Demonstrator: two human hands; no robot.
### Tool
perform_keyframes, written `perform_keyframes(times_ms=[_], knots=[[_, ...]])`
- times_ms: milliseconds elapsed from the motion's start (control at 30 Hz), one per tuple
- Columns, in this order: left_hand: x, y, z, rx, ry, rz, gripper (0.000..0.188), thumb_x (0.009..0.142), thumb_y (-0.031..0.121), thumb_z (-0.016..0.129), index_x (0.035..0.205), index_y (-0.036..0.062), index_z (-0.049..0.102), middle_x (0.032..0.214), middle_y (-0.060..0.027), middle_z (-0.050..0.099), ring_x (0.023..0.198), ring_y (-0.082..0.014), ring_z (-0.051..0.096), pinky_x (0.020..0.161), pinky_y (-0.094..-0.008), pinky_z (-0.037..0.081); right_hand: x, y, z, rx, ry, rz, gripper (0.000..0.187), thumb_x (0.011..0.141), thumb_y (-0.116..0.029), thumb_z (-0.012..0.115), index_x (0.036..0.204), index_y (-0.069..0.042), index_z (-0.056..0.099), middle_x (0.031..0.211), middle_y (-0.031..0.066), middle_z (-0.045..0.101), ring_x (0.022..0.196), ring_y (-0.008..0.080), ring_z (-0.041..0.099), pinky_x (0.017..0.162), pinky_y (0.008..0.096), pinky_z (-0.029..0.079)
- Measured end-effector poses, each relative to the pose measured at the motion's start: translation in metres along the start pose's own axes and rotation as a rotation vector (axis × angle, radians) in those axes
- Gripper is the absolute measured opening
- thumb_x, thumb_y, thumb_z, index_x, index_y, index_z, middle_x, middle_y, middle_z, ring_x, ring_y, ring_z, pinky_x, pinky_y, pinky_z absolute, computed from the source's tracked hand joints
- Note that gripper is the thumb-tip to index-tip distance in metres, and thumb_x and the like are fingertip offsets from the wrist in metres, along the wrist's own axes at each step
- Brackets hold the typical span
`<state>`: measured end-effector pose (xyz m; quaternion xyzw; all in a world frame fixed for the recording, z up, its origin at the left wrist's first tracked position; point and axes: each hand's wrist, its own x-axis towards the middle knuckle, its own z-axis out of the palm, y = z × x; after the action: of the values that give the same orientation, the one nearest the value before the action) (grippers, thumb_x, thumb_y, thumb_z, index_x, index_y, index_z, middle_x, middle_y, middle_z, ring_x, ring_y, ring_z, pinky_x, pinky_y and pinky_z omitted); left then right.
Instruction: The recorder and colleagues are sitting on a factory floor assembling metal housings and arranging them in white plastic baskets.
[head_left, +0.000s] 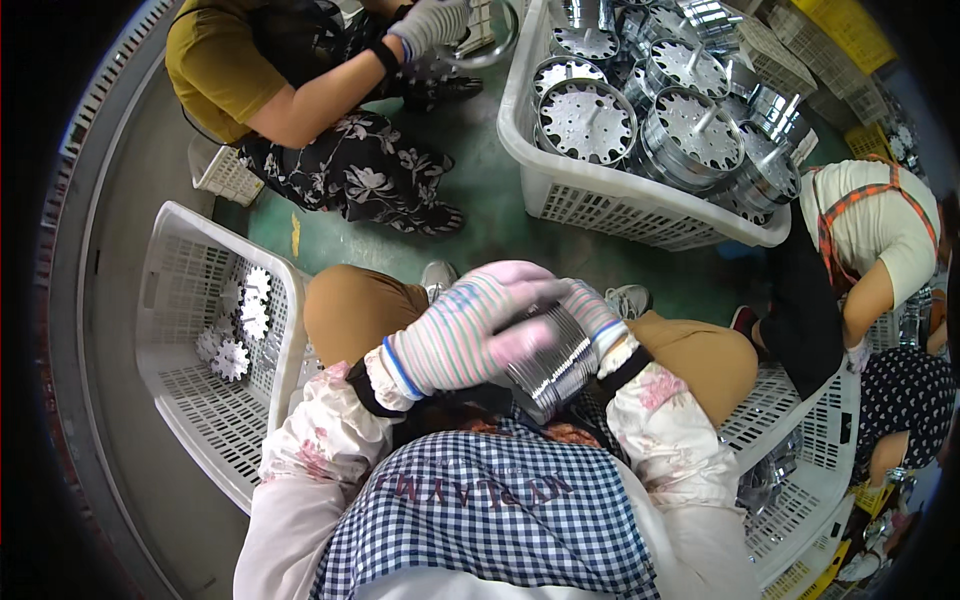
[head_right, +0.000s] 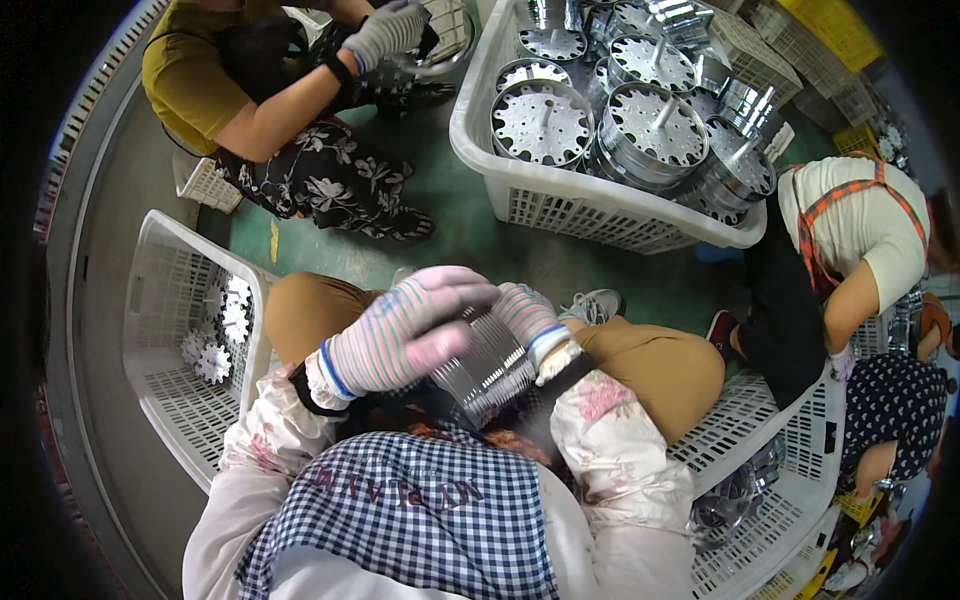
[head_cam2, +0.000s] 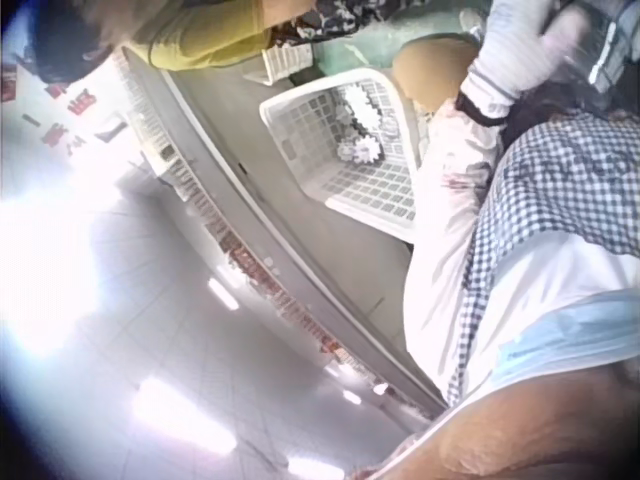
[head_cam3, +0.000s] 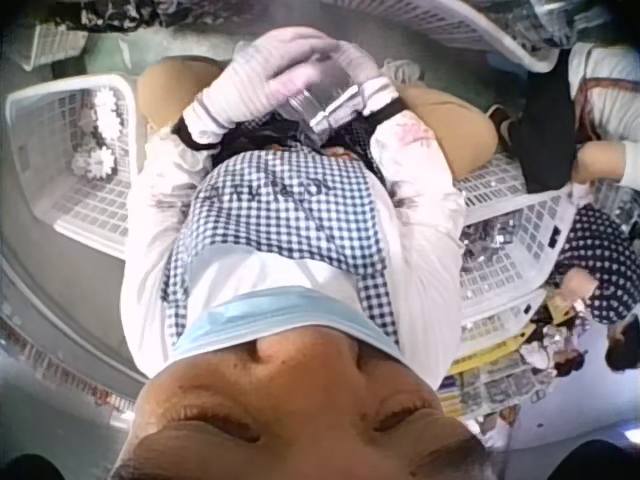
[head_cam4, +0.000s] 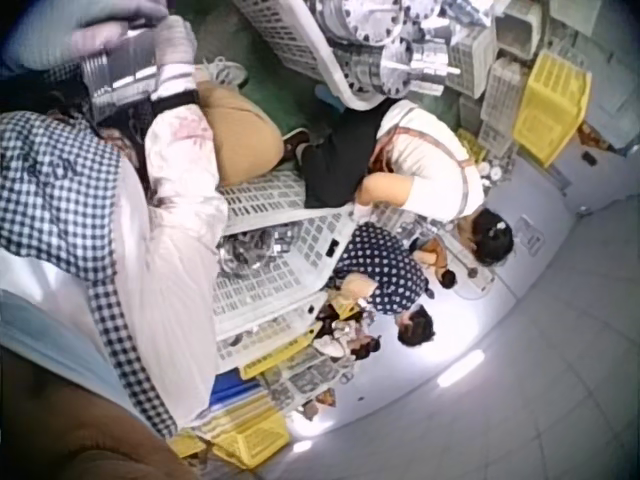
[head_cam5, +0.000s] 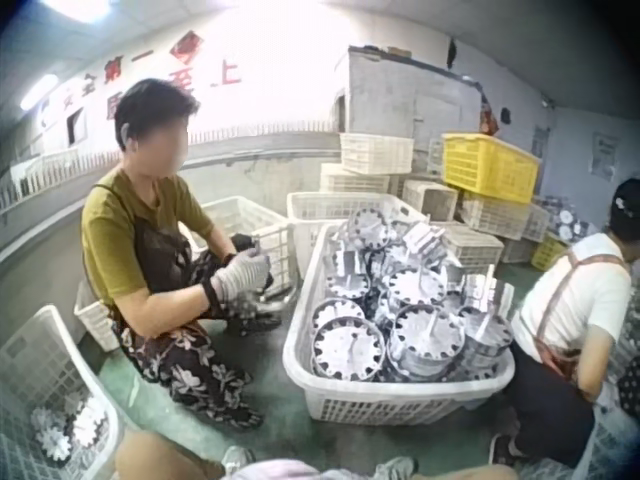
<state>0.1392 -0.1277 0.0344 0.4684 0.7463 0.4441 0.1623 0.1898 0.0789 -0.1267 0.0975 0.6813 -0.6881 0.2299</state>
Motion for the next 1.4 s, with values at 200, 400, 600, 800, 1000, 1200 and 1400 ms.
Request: perform_keyframes(times_ms=[200, 400, 600, 800, 1000, 1200, 1400], knots=[[0.024, 0.006, 0.006, 0.183, -0.052, 0.052, 0.061, 0.089, 0.046, 0.063, 0.126, -0.0018, 0.058, 0.120, -0.0195, 0.061, 0.111, -0.0374, 0.058, 0.098, -0.0439, 0.046, 0.024, -0.033, -0.025, 0.264, -0.329, 0.108, 0.023, 0.092, -0.022, 0.064, 0.111, -0.010, 0.068, 0.106, 0.0076, 0.070, 0.102, 0.0204, 0.065, 0.089, 0.0359, 0.053], [0.019, -0.012, -0.021, -0.948, 0.261, -0.553, 0.060, 0.103, 0.048, 0.046, 0.122, -0.0072, 0.060, 0.112, -0.0109, 0.067, 0.102, -0.0165, 0.062, 0.093, -0.0308, 0.049, 0.009, -0.078, -0.012, 0.921, -0.550, 0.255, 0.035, 0.101, -0.015, 0.053, 0.134, -0.005, 0.053, 0.131, 0.0110, 0.061, 0.119, 0.0220, 0.059, 0.103, 0.0380, 0.048], [0.008, -0.007, 0.011, -0.215, -0.134, -0.570, 0.043, 0.103, 0.034, 0.048, 0.122, -0.0023, 0.059, 0.108, -0.0146, 0.065, 0.101, -0.0237, 0.063, 0.093, -0.0348, 0.048, -0.050, -0.004, 0.027, 1.215, 0.023, 0.377, 0.032, 0.097, -0.026, 0.057, 0.123, -0.007, 0.062, 0.112, 0.0141, 0.069, 0.101, 0.0274, 0.068, 0.094, 0.0395, 0.055], [-0.014, -0.001, 0.015, -0.210, -0.066, -0.591, 0.047, 0.101, 0.036, 0.047, 0.121, -0.0038, 0.060, 0.106, -0.0179, 0.068, 0.104, -0.0278, 0.065, 0.093, -0.0363, 0.048, -0.130, 0.050, -0.055, 0.735, 0.141, 0.185, 0.031, 0.097, -0.022, 0.056, 0.123, -0.006, 0.061, 0.113, 0.0139, 0.068, 0.099, 0.0262, 0.067, 0.090, 0.0385, 0.054], [-0.020, 0.000, 0.008, -0.411, 0.035, -0.371, 0.080, 0.090, 0.059, 0.058, 0.139, -0.0029, 0.047, 0.134, -0.0229, 0.054, 0.125, -0.0347, 0.054, 0.107, -0.0407, 0.040, -0.050, 0.016, -0.016, 0.236, 0.214, -0.018, 0.030, 0.097, -0.018, 0.055, 0.123, -0.005, 0.060, 0.114, 0.0137, 0.068, 0.097, 0.0249, 0.067, 0.087, 0.0375, 0.054], [-0.026, -0.005, 0.003, -0.115, -0.022, -0.145, 0.093, 0.085, 0.069, 0.057, 0.142, -0.0033, 0.043, 0.143, -0.0225, 0.045, 0.133, -0.0340, 0.046, 0.110, -0.0412, 0.037, -0.036, 0.023, 0.003, -0.295, 0.298, -0.246, 0.029, 0.096, -0.014, 0.054, 0.123, -0.004, 0.060, 0.114, 0.0134, 0.067, 0.095, 0.0237, 0.066, 0.083, 0.0365, 0.054], [-0.031, -0.001, -0.024, -0.573, 0.442, -0.230, 0.050, 0.097, 0.011, 0.054, 0.144, -0.0014, 0.042, 0.139, -0.0143, 0.053, 0.128, -0.0246, 0.053, 0.109, -0.0349, 0.041, -0.015, -0.002, -0.060, -0.867, 0.363, -0.509, 0.028, 0.096, -0.010, 0.053, 0.123, -0.003, 0.059, 0.115, 0.0132, 0.066, 0.093, 0.0225, 0.066, 0.080, 0.0355, 0.054]])
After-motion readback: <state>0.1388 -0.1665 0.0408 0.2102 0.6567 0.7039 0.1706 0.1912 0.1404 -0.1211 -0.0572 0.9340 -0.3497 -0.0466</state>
